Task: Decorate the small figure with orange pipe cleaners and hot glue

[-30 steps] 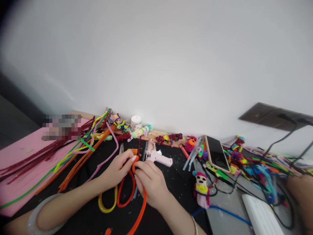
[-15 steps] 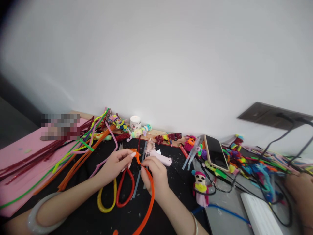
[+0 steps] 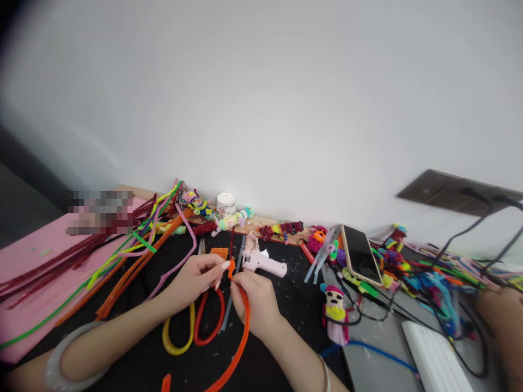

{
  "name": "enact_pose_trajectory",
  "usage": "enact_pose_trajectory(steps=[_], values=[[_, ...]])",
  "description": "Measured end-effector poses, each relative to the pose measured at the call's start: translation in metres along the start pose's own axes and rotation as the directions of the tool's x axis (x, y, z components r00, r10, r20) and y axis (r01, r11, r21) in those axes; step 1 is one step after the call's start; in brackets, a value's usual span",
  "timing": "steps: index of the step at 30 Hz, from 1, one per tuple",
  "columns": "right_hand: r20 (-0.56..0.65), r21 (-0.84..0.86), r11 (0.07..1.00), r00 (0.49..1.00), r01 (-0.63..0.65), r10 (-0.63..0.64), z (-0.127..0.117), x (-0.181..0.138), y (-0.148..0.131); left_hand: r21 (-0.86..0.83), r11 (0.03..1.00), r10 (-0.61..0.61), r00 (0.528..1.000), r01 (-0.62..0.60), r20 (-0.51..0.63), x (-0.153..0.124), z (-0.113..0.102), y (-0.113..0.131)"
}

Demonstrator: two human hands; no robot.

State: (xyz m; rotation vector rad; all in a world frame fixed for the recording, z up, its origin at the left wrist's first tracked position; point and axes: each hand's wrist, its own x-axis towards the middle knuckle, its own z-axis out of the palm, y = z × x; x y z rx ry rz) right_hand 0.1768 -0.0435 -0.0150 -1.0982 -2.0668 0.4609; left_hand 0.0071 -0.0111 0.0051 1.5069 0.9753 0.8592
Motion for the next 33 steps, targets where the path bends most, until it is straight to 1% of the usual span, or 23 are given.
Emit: enact_pose_trajectory(steps=[6,9,11,16,18,20,22,24,27,30,33], values=[[0.058,-0.082,0.992,0.994,0.092,-0.087,0.001,0.001,-0.001,0.032,0.999,0.012,0.999,-0.013,0.042,0.000,0.001,0.000],[0.069,-0.095,0.991,0.994,0.097,-0.090,0.001,0.001,-0.001,0.045,0.999,0.007,0.998,-0.009,0.061,0.001,-0.001,0.000],[0.047,-0.082,0.994,0.996,0.075,-0.071,0.000,0.001,0.000,0.073,0.997,0.022,0.999,-0.025,0.043,0.001,-0.002,0.000],[-0.106,0.051,0.998,0.994,-0.022,0.027,-0.003,0.002,0.003,0.140,0.988,0.077,0.996,-0.071,-0.037,0.005,-0.008,-0.002],[-0.169,0.124,0.988,0.979,-0.091,0.111,-0.003,0.003,0.005,0.155,0.985,0.076,0.997,-0.071,-0.032,0.006,-0.009,-0.003],[-0.212,0.208,0.962,0.952,-0.176,0.220,-0.003,0.004,0.008,0.171,0.982,0.077,0.997,-0.073,-0.012,0.006,-0.010,-0.004],[-0.228,0.289,0.926,0.922,-0.242,0.312,-0.002,0.005,0.009,0.189,0.978,0.083,0.996,-0.084,0.013,0.006,-0.010,-0.005],[-0.234,0.332,0.899,0.899,-0.284,0.371,-0.003,0.007,0.009,0.196,0.977,0.083,0.996,-0.086,0.025,0.006,-0.009,-0.005],[-0.255,0.321,0.890,0.875,-0.325,0.411,-0.007,0.011,0.005,0.163,0.985,0.062,0.998,-0.062,0.010,0.007,-0.007,-0.007],[-0.251,0.293,0.890,0.871,-0.348,0.423,-0.010,0.013,0.002,0.130,0.990,0.058,0.998,-0.056,-0.016,0.008,-0.007,-0.009],[-0.218,0.301,0.888,0.881,-0.348,0.419,-0.009,0.012,0.005,0.154,0.982,0.117,0.993,-0.111,-0.027,0.008,-0.007,-0.011]])
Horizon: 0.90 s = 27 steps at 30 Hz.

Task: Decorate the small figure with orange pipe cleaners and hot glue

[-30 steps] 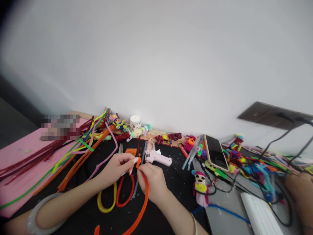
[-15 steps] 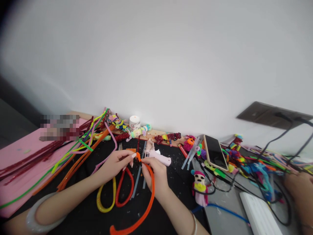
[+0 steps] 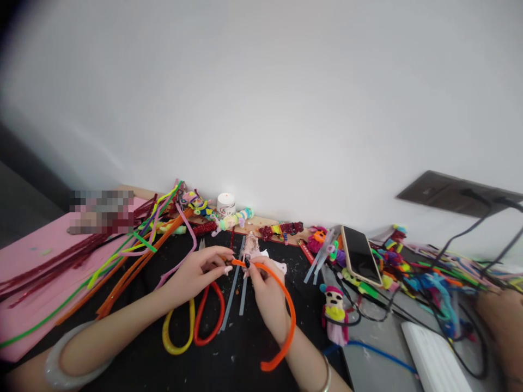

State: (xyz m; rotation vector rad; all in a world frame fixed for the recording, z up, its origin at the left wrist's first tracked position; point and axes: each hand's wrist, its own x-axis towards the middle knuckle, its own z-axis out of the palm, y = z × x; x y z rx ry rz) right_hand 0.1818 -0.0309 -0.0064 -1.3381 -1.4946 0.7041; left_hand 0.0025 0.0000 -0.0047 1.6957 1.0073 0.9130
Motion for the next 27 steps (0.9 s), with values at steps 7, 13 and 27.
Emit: enact_pose_trajectory(steps=[7,13,27], values=[[0.063,0.075,0.993,0.994,-0.093,0.089,0.0033,-0.0013,0.0032,0.017,0.998,0.060,0.998,-0.060,0.022,-0.0019,-0.0002,-0.0009],[0.108,0.081,0.989,0.988,-0.122,0.113,0.0032,-0.0027,0.0006,-0.053,0.998,-0.016,0.999,0.018,0.051,-0.0016,0.0014,0.0000],[0.103,0.124,0.975,0.980,-0.185,0.172,0.0046,-0.0009,0.0017,-0.093,0.995,-0.038,0.996,0.045,0.077,-0.0024,0.0012,0.0028]])
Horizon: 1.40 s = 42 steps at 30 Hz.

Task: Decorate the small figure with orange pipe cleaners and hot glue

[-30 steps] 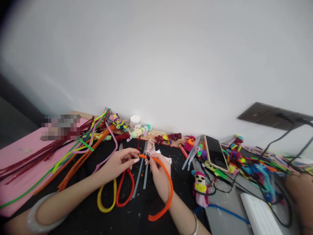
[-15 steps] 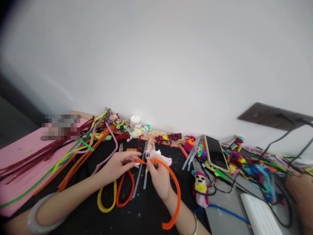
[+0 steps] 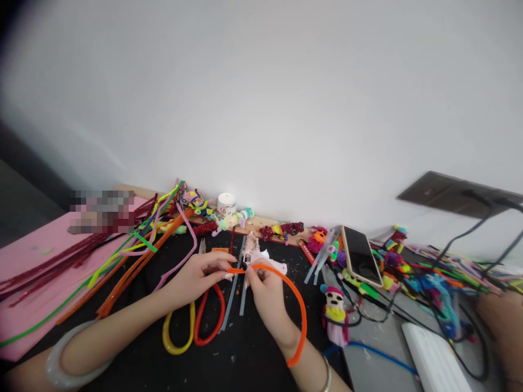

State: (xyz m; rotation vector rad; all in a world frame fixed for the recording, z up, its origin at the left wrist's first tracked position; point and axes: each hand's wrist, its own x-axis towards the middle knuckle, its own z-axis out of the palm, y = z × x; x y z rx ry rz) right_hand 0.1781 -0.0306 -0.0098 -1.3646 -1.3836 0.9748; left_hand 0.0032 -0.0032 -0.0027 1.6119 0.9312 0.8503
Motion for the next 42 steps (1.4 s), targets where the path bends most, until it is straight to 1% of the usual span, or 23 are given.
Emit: enact_pose_trajectory(steps=[5,8,17,23,29,34,42], values=[[-0.002,-0.012,1.000,1.000,0.000,0.000,0.0007,-0.0005,-0.0004,-0.106,0.992,-0.065,0.997,0.067,0.029,0.0007,0.0004,0.0020],[-0.004,-0.020,1.000,1.000,-0.004,0.003,0.0008,-0.0008,-0.0008,-0.186,0.977,-0.099,0.995,0.102,0.027,0.0012,0.0004,0.0039],[0.044,0.009,1.000,0.999,0.025,-0.026,0.0006,-0.0034,0.0052,-0.349,0.927,-0.139,0.990,0.136,0.019,0.0040,0.0003,0.0035],[0.074,0.000,0.999,0.996,0.038,-0.038,0.0008,-0.0027,0.0047,-0.347,0.930,-0.129,0.992,0.126,0.013,0.0041,0.0005,0.0002],[0.070,-0.007,1.000,0.997,0.027,-0.026,0.0010,-0.0022,0.0062,-0.357,0.925,-0.125,0.992,0.130,0.036,0.0053,0.0004,0.0002],[0.110,0.015,0.999,0.993,0.031,-0.032,0.0017,-0.0018,0.0070,-0.362,0.923,-0.126,0.991,0.134,0.044,0.0041,-0.0002,0.0020],[0.138,-0.014,1.000,0.990,-0.007,0.009,0.0018,-0.0028,0.0062,-0.369,0.915,-0.145,0.987,0.162,0.073,0.0041,0.0001,0.0024]])
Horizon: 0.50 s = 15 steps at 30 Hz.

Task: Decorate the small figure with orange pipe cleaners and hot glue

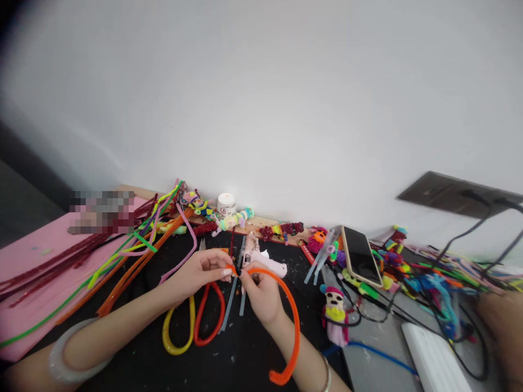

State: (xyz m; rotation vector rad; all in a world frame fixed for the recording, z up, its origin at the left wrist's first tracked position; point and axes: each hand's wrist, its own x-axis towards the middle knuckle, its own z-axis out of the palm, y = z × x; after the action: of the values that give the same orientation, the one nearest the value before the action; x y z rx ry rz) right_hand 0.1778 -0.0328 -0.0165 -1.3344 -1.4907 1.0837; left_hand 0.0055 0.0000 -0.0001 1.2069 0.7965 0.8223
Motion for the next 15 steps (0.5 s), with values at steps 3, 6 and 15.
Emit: enact_pose_trajectory(steps=[3,6,15], values=[[0.005,0.012,1.000,1.000,0.009,-0.009,0.0002,0.0003,-0.0009,-0.011,1.000,-0.008,1.000,0.008,-0.002,-0.0004,0.0004,0.0004],[0.001,-0.001,1.000,1.000,0.008,-0.008,0.0003,0.0000,-0.0021,-0.012,1.000,-0.018,1.000,0.018,-0.006,-0.0007,0.0012,0.0016],[0.002,0.020,0.999,0.999,0.050,-0.050,-0.0009,0.0030,-0.0014,-0.024,0.999,-0.038,0.999,0.038,-0.002,0.0001,0.0013,0.0009]])
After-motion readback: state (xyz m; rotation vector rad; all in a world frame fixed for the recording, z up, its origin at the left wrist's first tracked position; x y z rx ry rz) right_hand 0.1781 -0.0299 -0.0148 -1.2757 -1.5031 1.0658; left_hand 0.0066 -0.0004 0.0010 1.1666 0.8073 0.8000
